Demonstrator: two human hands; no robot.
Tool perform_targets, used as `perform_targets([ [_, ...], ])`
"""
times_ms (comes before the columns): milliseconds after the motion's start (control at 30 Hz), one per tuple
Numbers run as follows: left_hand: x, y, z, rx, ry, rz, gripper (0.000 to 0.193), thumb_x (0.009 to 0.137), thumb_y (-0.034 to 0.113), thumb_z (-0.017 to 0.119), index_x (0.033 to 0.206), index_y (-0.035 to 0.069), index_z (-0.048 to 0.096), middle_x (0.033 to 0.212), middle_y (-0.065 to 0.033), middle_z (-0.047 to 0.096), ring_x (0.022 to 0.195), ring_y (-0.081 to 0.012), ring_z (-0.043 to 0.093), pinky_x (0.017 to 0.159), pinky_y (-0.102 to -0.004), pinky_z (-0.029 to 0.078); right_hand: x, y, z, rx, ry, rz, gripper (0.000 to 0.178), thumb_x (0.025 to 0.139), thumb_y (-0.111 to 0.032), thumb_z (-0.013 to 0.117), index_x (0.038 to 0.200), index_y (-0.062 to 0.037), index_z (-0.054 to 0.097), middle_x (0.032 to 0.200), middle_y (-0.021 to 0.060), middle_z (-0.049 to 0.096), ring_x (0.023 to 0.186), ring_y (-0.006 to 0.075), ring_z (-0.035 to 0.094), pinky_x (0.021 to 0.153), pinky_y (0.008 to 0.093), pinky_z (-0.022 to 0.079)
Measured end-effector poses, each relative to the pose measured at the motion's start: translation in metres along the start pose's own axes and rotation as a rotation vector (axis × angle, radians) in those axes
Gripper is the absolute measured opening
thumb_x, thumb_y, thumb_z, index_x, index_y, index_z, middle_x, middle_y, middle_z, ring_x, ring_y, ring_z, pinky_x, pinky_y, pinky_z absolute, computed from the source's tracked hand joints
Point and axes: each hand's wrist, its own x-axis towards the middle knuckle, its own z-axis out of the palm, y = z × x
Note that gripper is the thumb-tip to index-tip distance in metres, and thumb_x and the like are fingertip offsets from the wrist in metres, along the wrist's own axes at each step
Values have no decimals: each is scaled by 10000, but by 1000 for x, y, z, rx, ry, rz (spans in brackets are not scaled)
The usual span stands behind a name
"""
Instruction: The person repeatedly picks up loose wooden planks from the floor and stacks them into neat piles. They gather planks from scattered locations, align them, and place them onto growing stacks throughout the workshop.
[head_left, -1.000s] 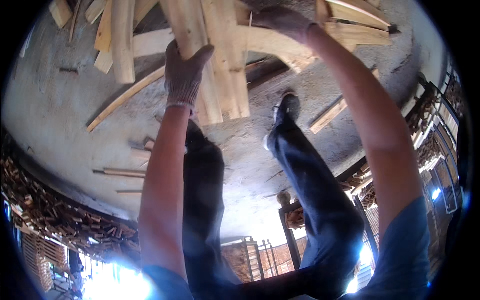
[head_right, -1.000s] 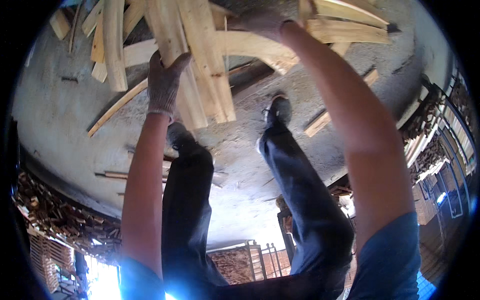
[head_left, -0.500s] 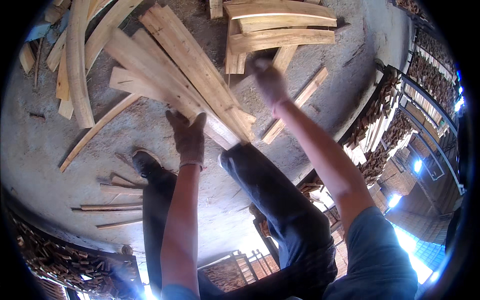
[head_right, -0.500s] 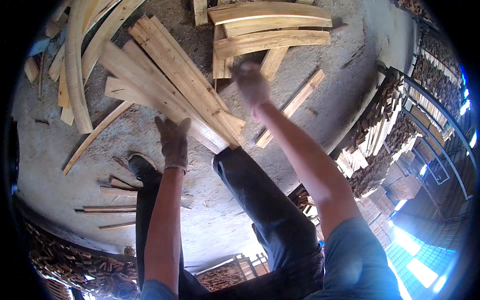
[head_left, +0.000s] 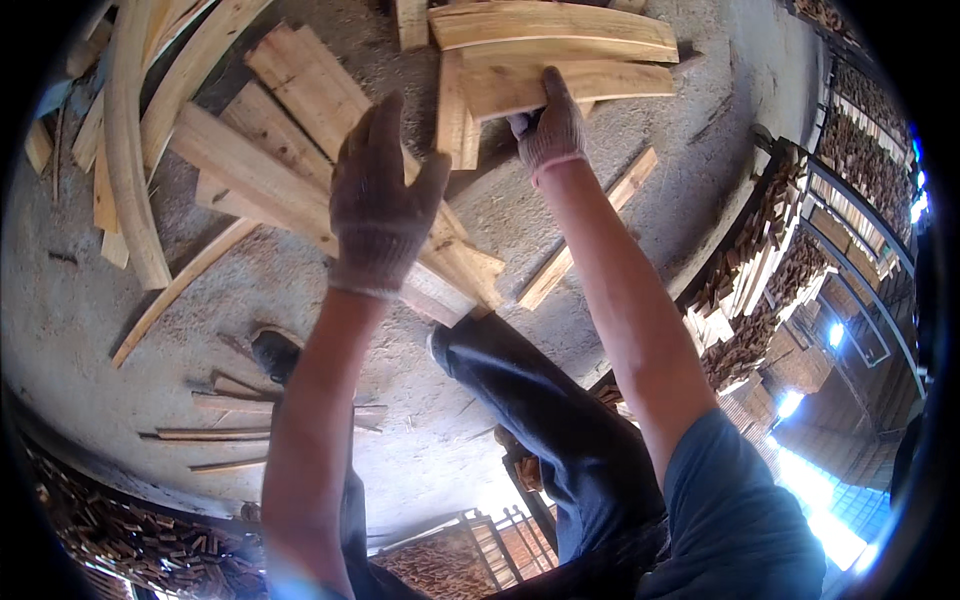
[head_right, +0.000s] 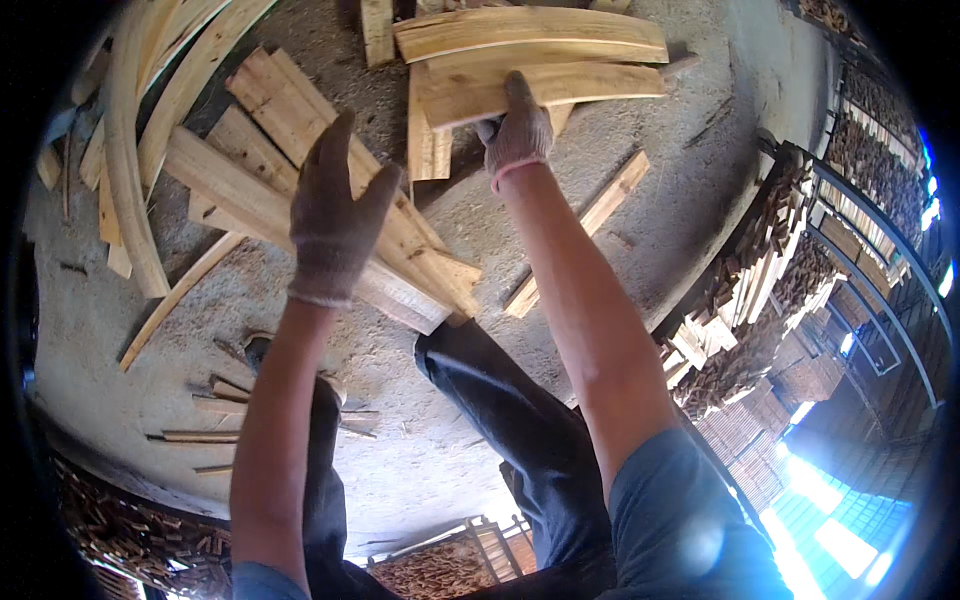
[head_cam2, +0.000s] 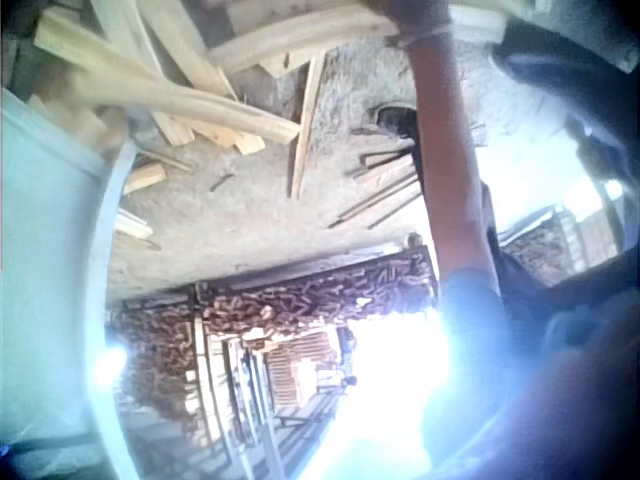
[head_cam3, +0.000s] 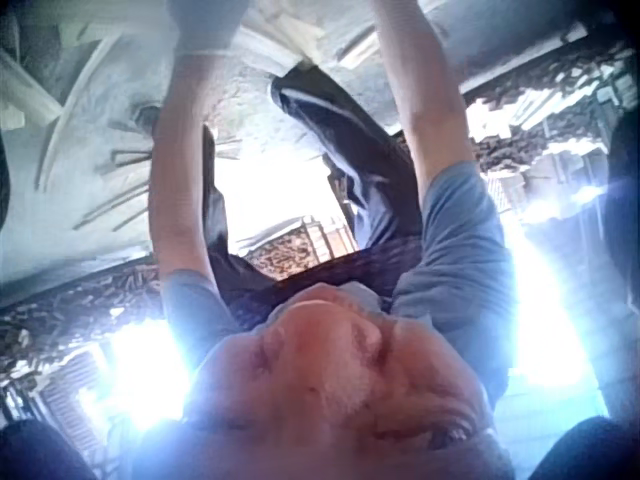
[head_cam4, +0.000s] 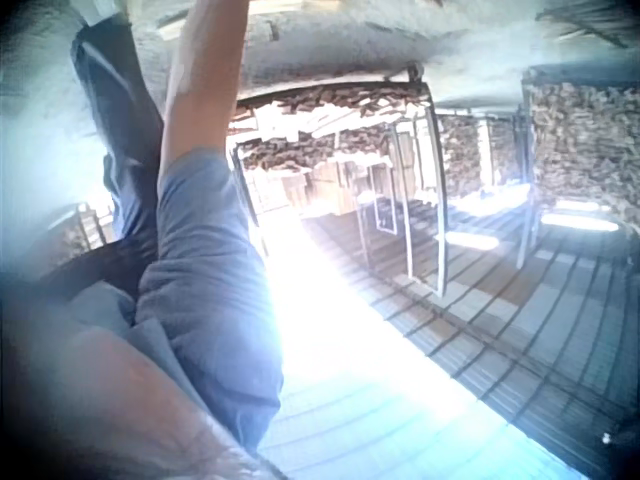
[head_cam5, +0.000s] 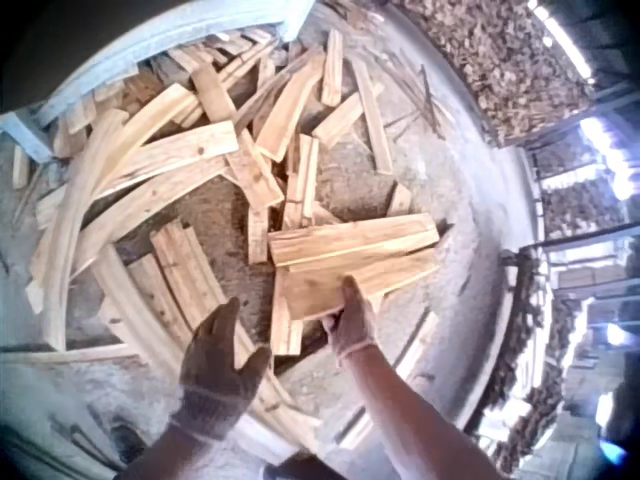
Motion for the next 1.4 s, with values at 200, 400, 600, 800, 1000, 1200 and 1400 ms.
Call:
perform_targets([
  [200, 94, 15, 30, 165, -50, 340, 767, 921, 574, 682, 1429, 23, 517, 1359, -211, 616, 1267, -409, 590, 1058, -511, 511, 12, -33, 17, -26, -1, 160, 746, 985, -466, 714, 1527, -42, 426, 1503, 174, 517, 1357, 371, 540, 1069, 537, 541],
  [400, 165, 15, 74, 561, -156, 589, 925, 916, 717, 649, 1500, 22, 473, 1404, -261, 596, 1326, -412, 579, 1117, -512, 500, 48, -7, 13, 618, -320, 246, 640, 1039, -421, 640, 1526, -70, 420, 1475, 176, 532, 1338, 360, 562, 1110, 549, 532],
  [600, 167, 77, 105, 327, -894, -46, 1049, 788, 644, 778, 1541, 18, 403, 1286, -235, 671, 1122, -340, 699, 961, -421, 573, 50, 0, -13, 586, -251, 76, 640, 934, -358, 762, 1427, -21, 532, 1340, 203, 665, 1258, 321, 639, 1102, 438, 519],
  [800, 35, 136, 66, -501, -915, -486, 825, 833, 435, 828, 1411, -50, 495, 1136, -156, 691, 943, -230, 722, 795, -342, 626, -92, -83, -80, -210, 5, 149, 378, 1080, -185, 572, 1415, -18, 619, 1472, 153, 623, 1300, 261, 635, 1147, 356, 487],
  [1000, -153, 135, 27, -541, -478, -522, 839, 918, 310, 796, 1551, -13, 349, 1344, -185, 610, 1202, -250, 629, 1034, -381, 511, -198, -92, -99, -659, -424, 556, 453, 923, -154, 804, 1338, -21, 679, 1268, 139, 748, 1136, 190, 729, 975, 351, 608],
  [1200, -189, 103, 10, -545, -376, -882, 818, 1003, 379, 708, 1594, -27, 312, 1468, -215, 557, 1334, -263, 556, 1094, -369, 460, -188, -45, -41, -1182, -763, 280, 610, 881, -455, 824, 1301, -28, 706, 1091, 169, 778, 1074, 308, 731, 978, 414, 558],
  [1400, -147, 70, 3, -224, -406, -892, 519, 958, 466, 707, 1063, -42, 685, 997, -251, 720, 929, -370, 676, 843, -446, 512, -86, -17, 21, -1515, -273, -215, 982, 796, -517, 848, 1496, 1, 395, 1234, 297, 672, 1177, 423, 659, 1014, 478, 535],
])
